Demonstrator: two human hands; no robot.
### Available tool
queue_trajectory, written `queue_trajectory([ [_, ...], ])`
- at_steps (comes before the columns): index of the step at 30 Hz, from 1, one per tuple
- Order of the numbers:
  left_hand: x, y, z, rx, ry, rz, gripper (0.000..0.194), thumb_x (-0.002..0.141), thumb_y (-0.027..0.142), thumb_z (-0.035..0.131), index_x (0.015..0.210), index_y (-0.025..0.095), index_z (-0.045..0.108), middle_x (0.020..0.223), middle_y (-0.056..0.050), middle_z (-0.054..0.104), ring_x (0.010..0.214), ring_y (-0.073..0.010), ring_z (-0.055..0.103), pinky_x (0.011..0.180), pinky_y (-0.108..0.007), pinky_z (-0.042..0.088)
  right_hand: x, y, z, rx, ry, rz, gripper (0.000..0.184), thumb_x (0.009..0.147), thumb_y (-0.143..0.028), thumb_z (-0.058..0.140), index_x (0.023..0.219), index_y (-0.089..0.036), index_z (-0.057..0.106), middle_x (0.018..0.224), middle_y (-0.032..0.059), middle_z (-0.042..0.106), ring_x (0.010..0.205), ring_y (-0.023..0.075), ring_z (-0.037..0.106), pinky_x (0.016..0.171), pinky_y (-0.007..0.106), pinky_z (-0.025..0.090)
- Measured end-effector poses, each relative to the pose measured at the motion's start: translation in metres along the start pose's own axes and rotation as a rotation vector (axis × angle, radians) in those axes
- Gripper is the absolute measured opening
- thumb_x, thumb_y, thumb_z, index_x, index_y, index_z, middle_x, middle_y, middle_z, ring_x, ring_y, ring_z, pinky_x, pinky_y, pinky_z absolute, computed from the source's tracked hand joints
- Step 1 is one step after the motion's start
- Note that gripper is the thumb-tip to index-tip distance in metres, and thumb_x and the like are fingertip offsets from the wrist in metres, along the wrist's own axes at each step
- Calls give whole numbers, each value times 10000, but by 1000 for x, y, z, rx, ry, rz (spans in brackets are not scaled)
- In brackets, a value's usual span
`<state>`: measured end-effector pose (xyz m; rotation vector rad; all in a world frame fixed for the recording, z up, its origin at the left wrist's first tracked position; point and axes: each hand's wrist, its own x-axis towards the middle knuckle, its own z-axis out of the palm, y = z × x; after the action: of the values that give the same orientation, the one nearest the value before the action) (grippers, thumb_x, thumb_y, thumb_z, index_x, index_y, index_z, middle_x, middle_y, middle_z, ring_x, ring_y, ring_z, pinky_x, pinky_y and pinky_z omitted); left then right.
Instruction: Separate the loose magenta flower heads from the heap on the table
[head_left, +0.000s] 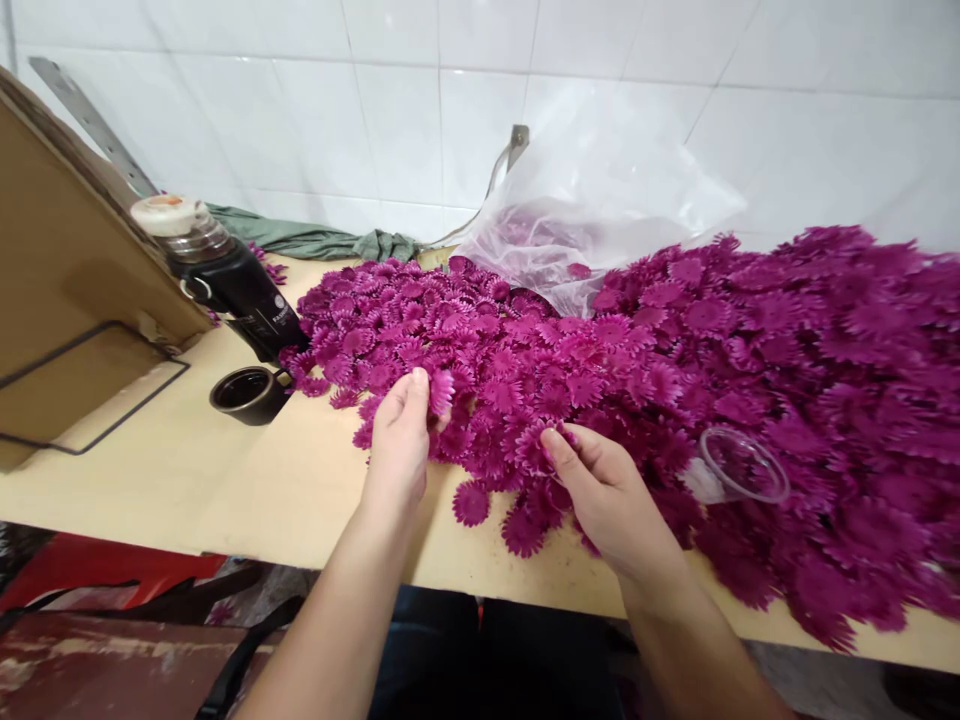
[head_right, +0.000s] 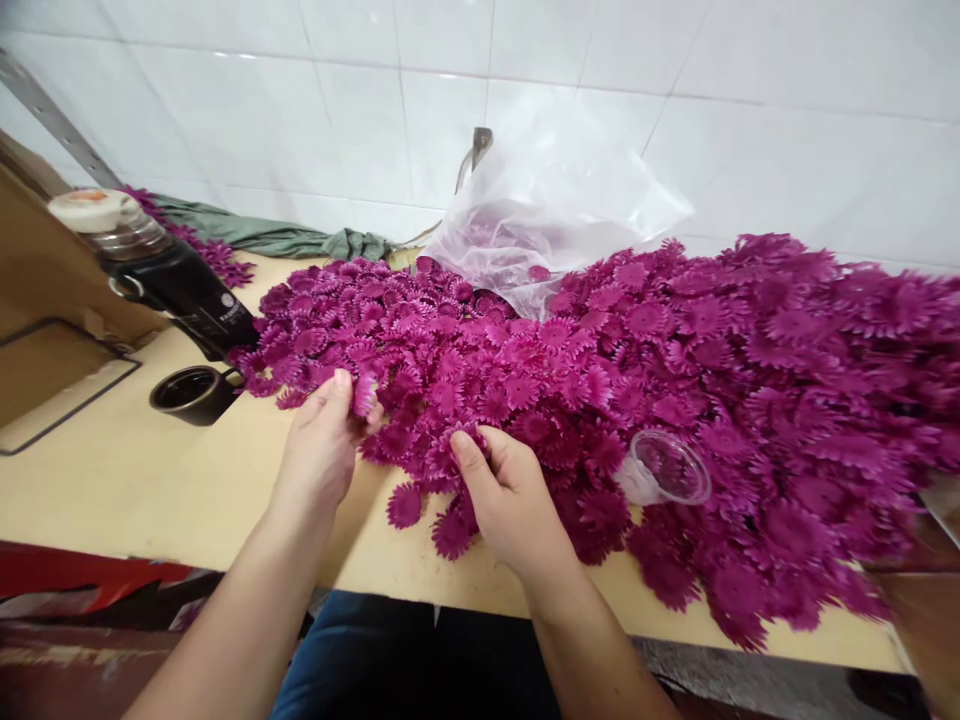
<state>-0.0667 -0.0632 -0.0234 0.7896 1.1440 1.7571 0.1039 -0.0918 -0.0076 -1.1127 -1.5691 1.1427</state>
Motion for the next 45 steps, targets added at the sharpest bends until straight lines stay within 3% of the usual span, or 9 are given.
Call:
queue_trajectory([
  [9,-22,2,12,-31,-299,-264,344,498,319,824,768,167,675,674,3,649,589,-94,544,594,-230,443,6,7,1,81,-29,21,318,839,-455,508,657,-199,456,641,-28,403,594,105,376,572,222,375],
  [14,-23,2,13,2,-299,-231,268,508,340,811,609,162,639,582,25,600,542,-81,494,566,-217,408,9,6,0,81,-11,-39,222,849,-391,512,760,-195,569,739,0,516,698,124,484,686,237,428],
  [21,-17,-8,13,32,-248,-203,498,655,559,660,446,183,411,407,65,377,415,-58,299,444,-216,255,8,3,1,97,-14,-41,162,818,-346,557,849,-199,615,819,21,591,766,141,552,743,265,469],
  [27,-14,-4,15,142,-361,-197,370,584,483,749,681,152,614,610,29,577,551,-85,461,551,-216,369,12,6,2,77,-1,-121,101,795,-279,595,851,-209,643,1051,61,609,1008,173,562,908,313,442],
  [30,-16,-4,14,211,-456,-198,443,621,578,677,582,156,550,505,48,473,488,-78,388,495,-217,321,16,6,4,80,-38,-169,93,778,-274,615,829,-208,657,1110,60,611,1056,188,556,927,327,437],
  [33,-19,-6,13,302,-464,-159,539,666,668,566,484,185,413,445,58,350,449,-78,323,456,-227,275,18,5,6,126,-92,-93,107,772,-290,606,760,-189,641,757,11,640,713,139,587,690,271,492],
  [36,-17,-6,9,429,-476,-123,568,711,699,468,473,207,313,451,57,289,441,-84,301,449,-237,272,20,5,2,84,41,-46,137,772,-296,599,699,-181,618,614,-13,584,572,117,519,567,250,455],
  [40,-9,-5,3,794,-406,58,468,752,609,484,535,206,390,550,25,391,544,-136,427,550,-284,385,26,7,-12,-6,243,-113,103,769,-286,606,805,-198,646,787,27,641,749,162,596,746,324,490],
  [45,-9,7,3,1003,-182,412,381,707,393,637,1005,157,609,1149,-133,522,1165,-308,427,1003,-469,322,26,10,-12,-158,211,-220,103,747,-242,622,814,-221,697,1057,77,623,1091,229,557,995,421,394],
])
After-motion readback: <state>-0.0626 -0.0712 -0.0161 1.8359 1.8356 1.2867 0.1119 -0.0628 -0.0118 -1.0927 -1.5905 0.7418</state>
